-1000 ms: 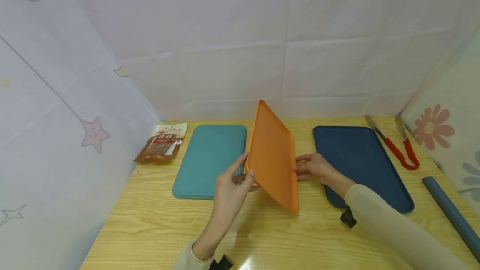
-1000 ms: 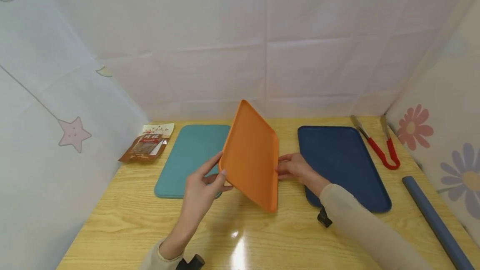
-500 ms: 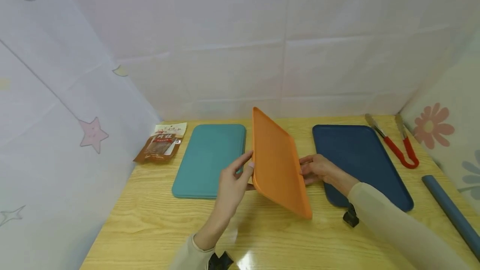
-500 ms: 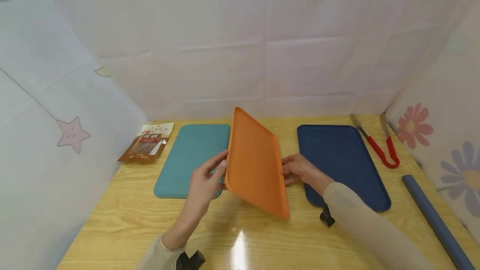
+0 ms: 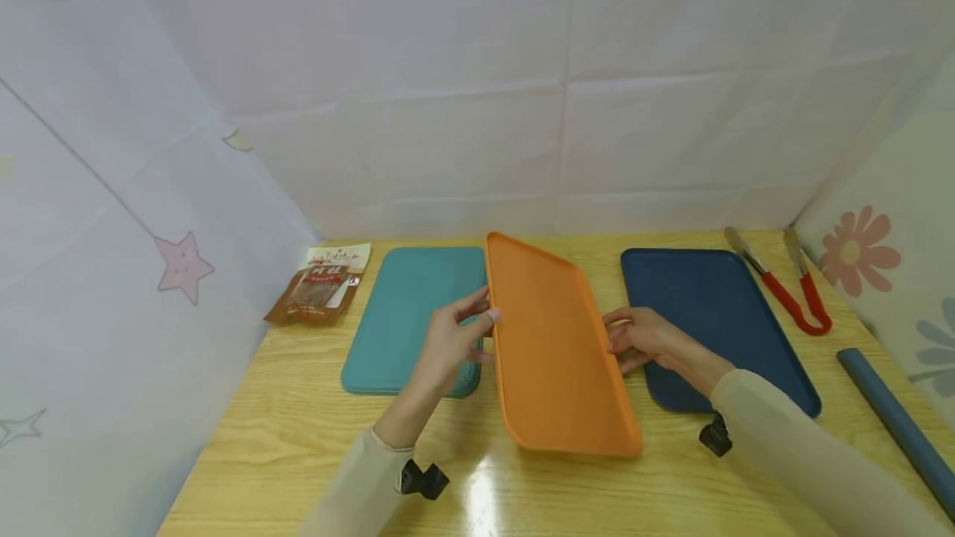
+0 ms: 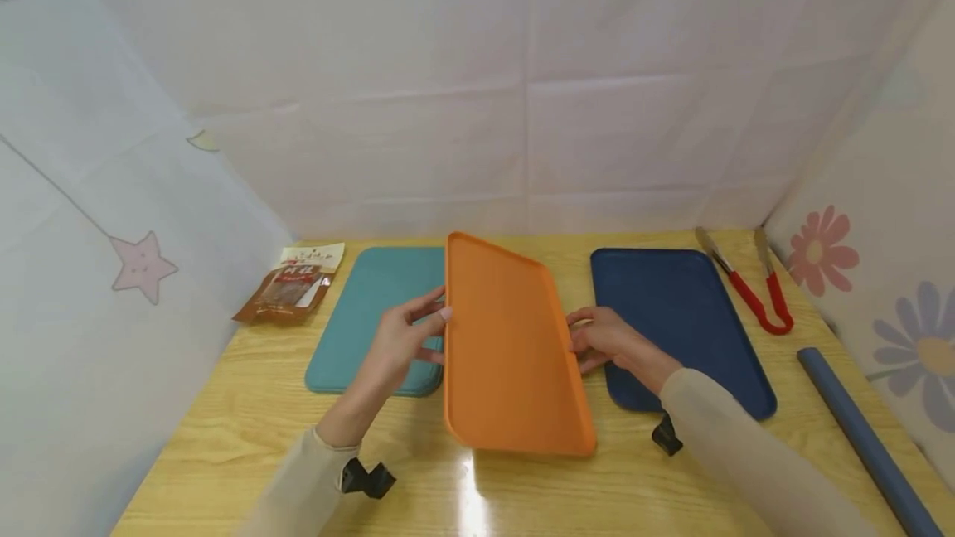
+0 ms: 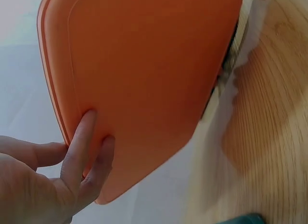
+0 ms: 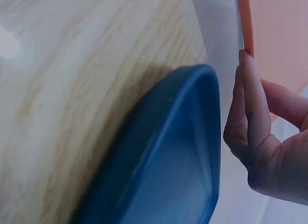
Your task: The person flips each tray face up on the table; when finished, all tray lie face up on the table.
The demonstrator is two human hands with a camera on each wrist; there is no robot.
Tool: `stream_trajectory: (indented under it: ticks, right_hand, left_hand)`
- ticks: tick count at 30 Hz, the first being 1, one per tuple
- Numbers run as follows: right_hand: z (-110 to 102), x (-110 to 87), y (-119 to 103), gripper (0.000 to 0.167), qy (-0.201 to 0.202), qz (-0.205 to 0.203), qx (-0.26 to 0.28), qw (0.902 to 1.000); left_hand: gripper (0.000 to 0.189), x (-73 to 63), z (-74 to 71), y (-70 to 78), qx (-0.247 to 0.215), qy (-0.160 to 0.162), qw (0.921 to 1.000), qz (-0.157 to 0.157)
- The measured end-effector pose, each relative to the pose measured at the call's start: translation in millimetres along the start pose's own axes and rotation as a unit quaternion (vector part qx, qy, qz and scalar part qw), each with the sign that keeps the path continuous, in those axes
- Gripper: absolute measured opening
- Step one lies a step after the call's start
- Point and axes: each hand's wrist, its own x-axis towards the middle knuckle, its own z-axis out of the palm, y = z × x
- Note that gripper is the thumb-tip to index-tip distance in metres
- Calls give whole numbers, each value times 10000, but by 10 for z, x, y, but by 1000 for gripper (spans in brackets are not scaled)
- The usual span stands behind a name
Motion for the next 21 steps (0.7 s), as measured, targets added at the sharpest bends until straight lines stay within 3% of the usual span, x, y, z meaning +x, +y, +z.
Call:
stream_trajectory:
  ticks: [4, 11, 17, 21]
  right_hand:
    - [-49, -55, -24, 61, 37, -107, -24, 9999]
    - [-169, -79, -73, 62, 292, -369, -212, 9987]
    - [-255, -84, -165, 62, 466, -352, -434, 9973]
    - [-305, -67, -216, 60, 615, -337, -610, 9957]
  left_hand:
    - [47, 93, -52, -29, 201, 65, 9996, -170]
    - [49, 286, -120, -86, 1027, -373, 9936, -277]
    - [47, 519, -132, -118, 1417, -467, 9880, -410]
    - [51, 662, -132, -180, 1641, -740, 9821, -549]
